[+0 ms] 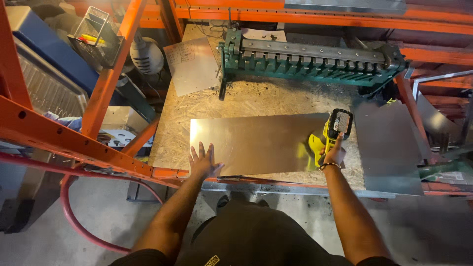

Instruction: The person uses a cordless orbital sander to sand a rectangular metal sheet on a workbench. They move the sander across the surface in overlapping passes, occasionally repositioning the sheet and adjusting their grip.

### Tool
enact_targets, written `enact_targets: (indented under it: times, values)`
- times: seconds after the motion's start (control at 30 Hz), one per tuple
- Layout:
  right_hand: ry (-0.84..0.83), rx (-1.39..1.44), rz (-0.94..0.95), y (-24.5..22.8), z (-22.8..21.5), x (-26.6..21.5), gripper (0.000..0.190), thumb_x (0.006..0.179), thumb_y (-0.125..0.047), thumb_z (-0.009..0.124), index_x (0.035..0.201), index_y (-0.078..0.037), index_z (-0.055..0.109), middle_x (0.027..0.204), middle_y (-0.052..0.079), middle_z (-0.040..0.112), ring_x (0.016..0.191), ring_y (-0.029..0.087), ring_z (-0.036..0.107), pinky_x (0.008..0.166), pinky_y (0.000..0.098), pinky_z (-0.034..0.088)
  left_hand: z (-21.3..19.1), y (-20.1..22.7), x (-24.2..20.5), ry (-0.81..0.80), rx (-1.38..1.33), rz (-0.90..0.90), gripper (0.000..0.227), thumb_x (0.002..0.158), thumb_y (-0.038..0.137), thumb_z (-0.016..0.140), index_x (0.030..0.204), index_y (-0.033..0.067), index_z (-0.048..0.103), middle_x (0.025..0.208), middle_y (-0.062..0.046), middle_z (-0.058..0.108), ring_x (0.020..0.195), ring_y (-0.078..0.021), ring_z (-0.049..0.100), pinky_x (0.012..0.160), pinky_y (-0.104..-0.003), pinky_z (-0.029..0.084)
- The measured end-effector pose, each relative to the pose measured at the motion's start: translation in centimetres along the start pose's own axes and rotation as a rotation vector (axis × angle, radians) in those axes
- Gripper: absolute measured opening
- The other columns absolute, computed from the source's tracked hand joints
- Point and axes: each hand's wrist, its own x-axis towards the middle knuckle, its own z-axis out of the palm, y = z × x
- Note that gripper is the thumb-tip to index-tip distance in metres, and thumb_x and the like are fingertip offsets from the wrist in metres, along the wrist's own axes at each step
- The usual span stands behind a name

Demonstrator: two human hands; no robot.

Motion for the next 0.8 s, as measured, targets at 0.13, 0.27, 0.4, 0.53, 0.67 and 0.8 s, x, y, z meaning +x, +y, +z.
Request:
enact_targets:
  times: [0.13, 0.27, 0.4, 0.53, 0.67, 0.8]
  values:
    - [-0.006, -0.001, -0.005, -0.7, 0.6, -0.1, 0.092, 0.111, -0.092, 0.075, 0.101, -0.001, 0.062, 0.064, 0.014, 0.065, 0.048, 0.024, 0.070, 0.052, 0.0405, 0.058, -0.5, 2.3, -0.5, 0.088, 0.198, 0.044, 0.098, 0.110, 0.067, 0.070, 0.189, 0.0245, 0.029, 0.198, -0.015, 0.018, 0.181, -0.0529, 0.002, 0.143, -0.073, 0.014]
    - [0.008, -0.035, -0.011, 1.7, 0.7, 0.8, 0.094, 0.108, -0.095, 0.077, 0.105, -0.002, 0.061, 0.064, 0.014, 0.067, 0.049, 0.024, 0.070, 0.053, 0.0406, 0.057, 0.7, 4.4, -1.7, 0.063, 0.235, 0.121, 0.079, 0.115, 0.055, 0.066, 0.186, 0.0392, 0.034, 0.200, -0.007, 0.004, 0.179, -0.0565, -0.003, 0.138, -0.082, 0.011]
    - [-0.039, -0.050, -0.051, 1.3, 0.2, -2.1, 0.082, 0.114, -0.086, 0.073, 0.111, -0.004, 0.069, 0.068, 0.015, 0.067, 0.051, 0.022, 0.070, 0.050, 0.0377, 0.058, 1.7, 3.7, -1.8, 0.012, 0.121, 0.064, 0.082, 0.116, 0.062, 0.059, 0.188, 0.0459, 0.024, 0.199, -0.010, 0.006, 0.178, -0.0581, -0.001, 0.136, -0.085, 0.009]
    - [-0.083, -0.111, -0.029, 1.1, -0.4, -4.6, 0.087, 0.112, -0.091, 0.072, 0.104, -0.004, 0.076, 0.066, 0.014, 0.069, 0.050, 0.022, 0.071, 0.051, 0.0370, 0.059, 1.3, 3.4, -1.8, -0.007, 0.170, 0.081, 0.085, 0.112, 0.068, 0.063, 0.187, 0.0504, 0.026, 0.199, -0.009, 0.010, 0.179, -0.0564, 0.005, 0.137, -0.082, 0.016]
    - [-0.111, -0.144, -0.014, 2.3, -1.0, -5.8, 0.089, 0.112, -0.090, 0.073, 0.101, -0.002, 0.078, 0.066, 0.016, 0.070, 0.049, 0.025, 0.071, 0.050, 0.0400, 0.059, 1.1, 3.7, -2.1, -0.001, 0.172, 0.088, 0.084, 0.112, 0.066, 0.064, 0.186, 0.0476, 0.030, 0.199, -0.010, 0.012, 0.179, -0.0573, 0.007, 0.137, -0.082, 0.018]
    - [-0.126, -0.119, 0.002, 3.2, -0.6, -8.0, 0.088, 0.111, -0.087, 0.073, 0.100, 0.000, 0.079, 0.065, 0.016, 0.069, 0.049, 0.023, 0.070, 0.049, 0.0384, 0.059, 0.9, 4.1, -2.2, -0.001, 0.160, 0.075, 0.088, 0.111, 0.067, 0.066, 0.187, 0.0445, 0.029, 0.199, -0.012, 0.013, 0.178, -0.0575, 0.009, 0.136, -0.083, 0.019]
